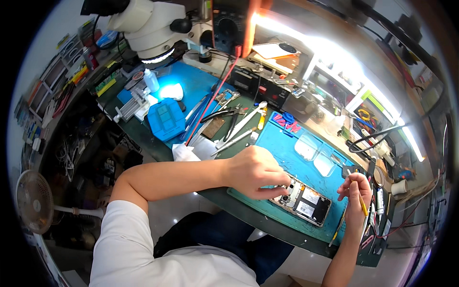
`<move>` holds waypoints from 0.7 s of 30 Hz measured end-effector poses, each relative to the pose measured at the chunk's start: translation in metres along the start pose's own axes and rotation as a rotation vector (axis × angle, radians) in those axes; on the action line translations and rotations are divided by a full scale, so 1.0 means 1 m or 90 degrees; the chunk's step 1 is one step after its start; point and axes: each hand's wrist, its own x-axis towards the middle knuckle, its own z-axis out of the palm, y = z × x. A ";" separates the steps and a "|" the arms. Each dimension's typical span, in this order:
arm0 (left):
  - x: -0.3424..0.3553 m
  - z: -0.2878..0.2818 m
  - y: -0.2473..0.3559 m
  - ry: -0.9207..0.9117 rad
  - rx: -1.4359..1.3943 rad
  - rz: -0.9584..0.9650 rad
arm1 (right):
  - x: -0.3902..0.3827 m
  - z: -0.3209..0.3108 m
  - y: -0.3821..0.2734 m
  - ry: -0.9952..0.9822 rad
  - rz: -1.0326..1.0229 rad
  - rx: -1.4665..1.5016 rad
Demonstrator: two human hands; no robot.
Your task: The person disassembles a smartphone, removes the motherboard, applies a substance to the internal frame, and reassembles the components using various tools.
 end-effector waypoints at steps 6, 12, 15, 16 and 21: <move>0.005 0.001 -0.005 0.041 0.092 -0.084 | 0.007 0.006 -0.005 0.088 -0.024 -0.051; 0.070 -0.014 -0.049 0.063 0.300 -0.202 | 0.005 0.000 -0.009 0.125 -0.026 -0.076; 0.106 -0.011 -0.089 0.009 0.344 -0.250 | 0.005 -0.001 -0.009 0.144 -0.011 -0.072; 0.113 -0.008 -0.112 0.025 0.386 -0.230 | 0.007 0.002 -0.008 0.148 -0.009 -0.072; 0.176 0.014 -0.205 -0.130 0.406 -0.355 | 0.005 0.005 -0.013 0.156 -0.030 -0.066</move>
